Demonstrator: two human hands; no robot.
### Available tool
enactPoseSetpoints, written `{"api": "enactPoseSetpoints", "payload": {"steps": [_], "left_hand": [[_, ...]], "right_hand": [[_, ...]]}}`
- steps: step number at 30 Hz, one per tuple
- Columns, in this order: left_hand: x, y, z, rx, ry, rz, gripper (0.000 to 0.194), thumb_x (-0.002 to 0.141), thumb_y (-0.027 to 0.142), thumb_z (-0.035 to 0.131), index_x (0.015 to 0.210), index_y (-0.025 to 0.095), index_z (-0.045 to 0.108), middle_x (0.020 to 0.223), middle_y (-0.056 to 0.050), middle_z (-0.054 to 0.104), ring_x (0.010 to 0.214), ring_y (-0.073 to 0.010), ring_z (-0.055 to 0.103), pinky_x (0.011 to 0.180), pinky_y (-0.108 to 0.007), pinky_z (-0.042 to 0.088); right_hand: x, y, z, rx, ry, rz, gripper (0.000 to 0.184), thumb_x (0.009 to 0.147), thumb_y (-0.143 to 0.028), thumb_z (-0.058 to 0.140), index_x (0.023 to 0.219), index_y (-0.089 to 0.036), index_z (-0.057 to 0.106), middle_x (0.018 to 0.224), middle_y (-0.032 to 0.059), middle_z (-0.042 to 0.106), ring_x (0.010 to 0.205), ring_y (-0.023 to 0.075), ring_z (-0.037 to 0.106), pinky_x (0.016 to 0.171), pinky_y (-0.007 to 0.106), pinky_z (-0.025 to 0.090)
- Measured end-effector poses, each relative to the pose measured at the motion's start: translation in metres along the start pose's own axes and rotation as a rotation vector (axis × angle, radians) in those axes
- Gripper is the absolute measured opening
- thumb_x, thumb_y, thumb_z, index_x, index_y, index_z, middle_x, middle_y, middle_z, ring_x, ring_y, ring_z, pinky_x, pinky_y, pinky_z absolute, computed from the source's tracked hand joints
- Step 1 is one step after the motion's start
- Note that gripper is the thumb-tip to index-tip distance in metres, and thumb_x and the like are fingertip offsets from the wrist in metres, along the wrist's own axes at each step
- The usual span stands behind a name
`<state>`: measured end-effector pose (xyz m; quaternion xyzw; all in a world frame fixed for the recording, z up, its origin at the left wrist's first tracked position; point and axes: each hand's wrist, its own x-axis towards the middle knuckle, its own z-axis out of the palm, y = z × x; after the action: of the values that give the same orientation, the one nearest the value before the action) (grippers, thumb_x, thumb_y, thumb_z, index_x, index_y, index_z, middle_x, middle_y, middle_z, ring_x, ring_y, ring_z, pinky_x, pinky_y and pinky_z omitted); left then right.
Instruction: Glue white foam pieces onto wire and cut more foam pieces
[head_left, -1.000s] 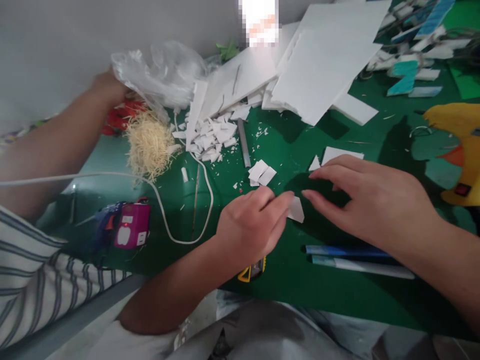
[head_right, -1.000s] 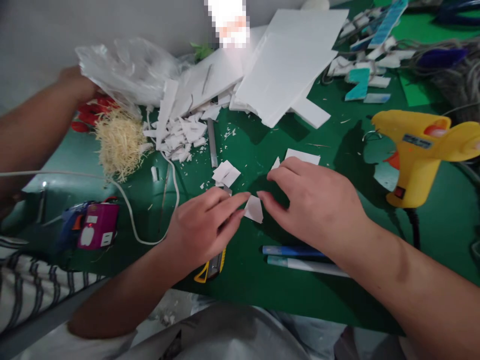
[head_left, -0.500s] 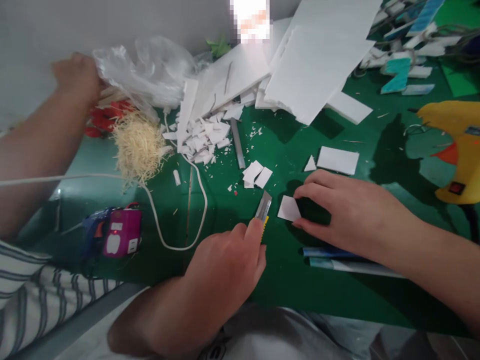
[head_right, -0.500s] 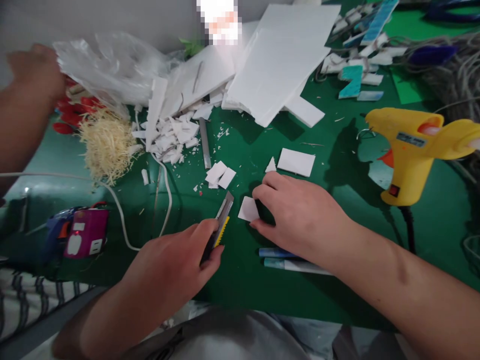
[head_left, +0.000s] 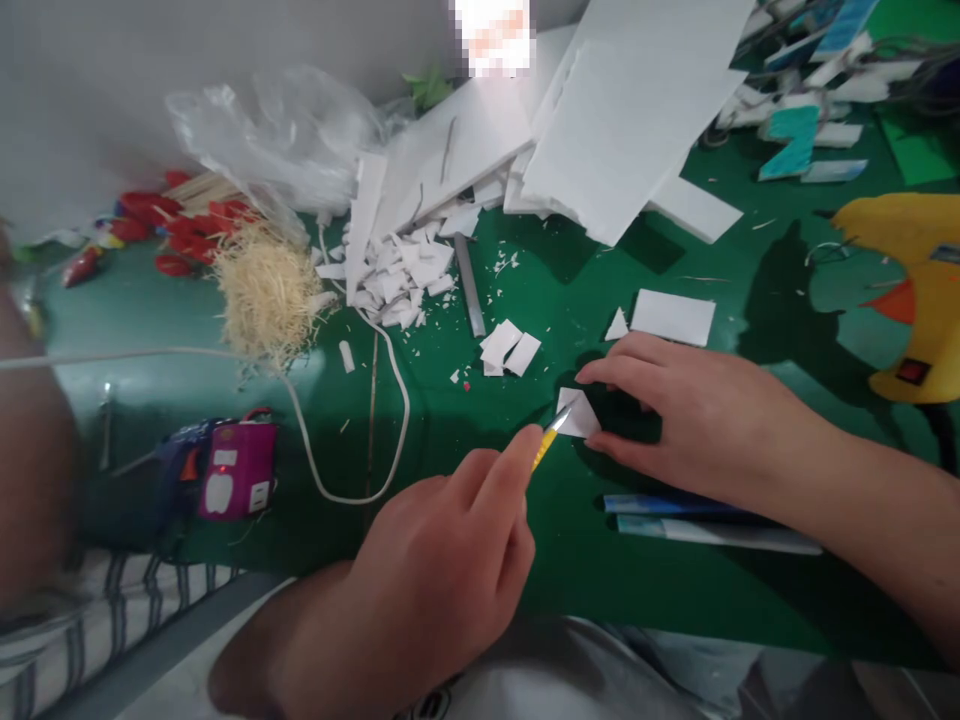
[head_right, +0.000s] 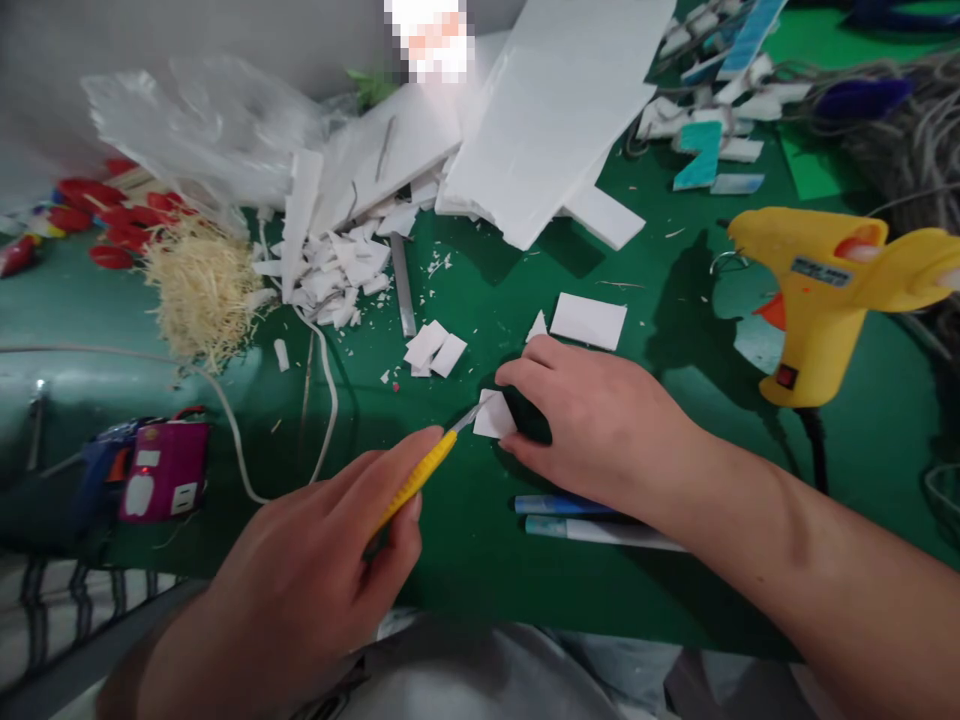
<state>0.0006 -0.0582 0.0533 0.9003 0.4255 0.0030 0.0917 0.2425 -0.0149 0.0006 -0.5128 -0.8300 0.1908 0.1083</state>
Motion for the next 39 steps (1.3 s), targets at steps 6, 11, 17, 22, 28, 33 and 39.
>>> {"api": "enactPoseSetpoints", "payload": {"steps": [6,11,17,22,28,33,39], "left_hand": [[0.0037,-0.0016,0.0064,0.031,-0.007,0.053,0.051,0.101,0.012,0.034,0.151,0.019,0.041,0.084,0.005,0.069,0.05,-0.0129,0.062,0.045,-0.029,0.046],[0.0053,-0.0047,0.0103,0.032,0.007,0.069,0.049,0.099,0.011,0.036,0.145,0.016,0.051,0.081,0.005,0.067,0.051,-0.0127,0.063,0.045,-0.029,0.047],[0.0053,-0.0015,0.0073,0.026,-0.013,0.065,0.051,0.098,0.01,0.037,0.145,0.015,0.055,0.079,0.005,0.067,0.048,-0.0131,0.061,0.044,-0.029,0.049],[0.0064,-0.0022,0.0066,0.036,-0.002,0.066,0.049,0.099,0.01,0.037,0.143,0.014,0.058,0.076,0.005,0.065,0.047,-0.0134,0.059,0.042,-0.03,0.048],[0.0093,-0.0013,0.0051,0.068,0.005,0.07,0.046,0.101,0.011,0.038,0.141,0.014,0.061,0.074,0.004,0.064,0.045,-0.0138,0.057,0.04,-0.03,0.046],[0.0094,0.0005,0.0045,0.101,0.011,0.075,0.048,0.102,0.01,0.037,0.142,0.016,0.062,0.07,0.005,0.062,0.043,-0.014,0.055,0.038,-0.031,0.044],[0.0096,0.0017,0.0022,0.125,-0.01,0.08,0.049,0.101,0.009,0.036,0.142,0.015,0.063,0.07,0.004,0.062,0.043,-0.0125,0.054,0.039,-0.029,0.042]], "right_hand": [[0.0012,0.0022,-0.0006,-0.001,-0.005,-0.03,0.035,0.085,-0.039,0.066,0.115,-0.023,0.075,0.104,0.0063,0.074,0.079,0.021,0.07,0.054,0.03,0.043],[0.0007,0.0027,-0.0006,0.002,0.006,-0.049,0.034,0.086,-0.04,0.065,0.114,-0.023,0.076,0.103,0.0064,0.074,0.077,0.0194,0.069,0.053,0.028,0.041],[0.0008,0.004,0.0014,0.038,0.027,-0.098,0.031,0.088,-0.034,0.066,0.115,-0.025,0.077,0.103,0.0061,0.073,0.075,0.0177,0.066,0.056,0.029,0.043],[0.0011,0.0047,0.0047,0.067,0.059,-0.123,0.029,0.089,-0.033,0.067,0.115,-0.026,0.078,0.1,0.0052,0.072,0.074,0.0158,0.064,0.057,0.027,0.041],[0.0027,0.0022,0.0075,0.06,0.069,-0.089,0.027,0.089,-0.036,0.068,0.112,-0.028,0.08,0.097,0.0043,0.071,0.073,0.0145,0.062,0.057,0.026,0.039],[0.0037,-0.0005,0.0074,0.078,0.047,-0.08,0.025,0.088,-0.033,0.067,0.108,-0.026,0.081,0.095,0.0047,0.069,0.072,0.0139,0.059,0.054,0.025,0.036],[0.0057,-0.0034,0.0061,0.114,0.022,-0.014,0.026,0.085,-0.033,0.068,0.108,-0.028,0.081,0.095,0.0046,0.068,0.075,0.0153,0.062,0.057,0.027,0.041]]}}
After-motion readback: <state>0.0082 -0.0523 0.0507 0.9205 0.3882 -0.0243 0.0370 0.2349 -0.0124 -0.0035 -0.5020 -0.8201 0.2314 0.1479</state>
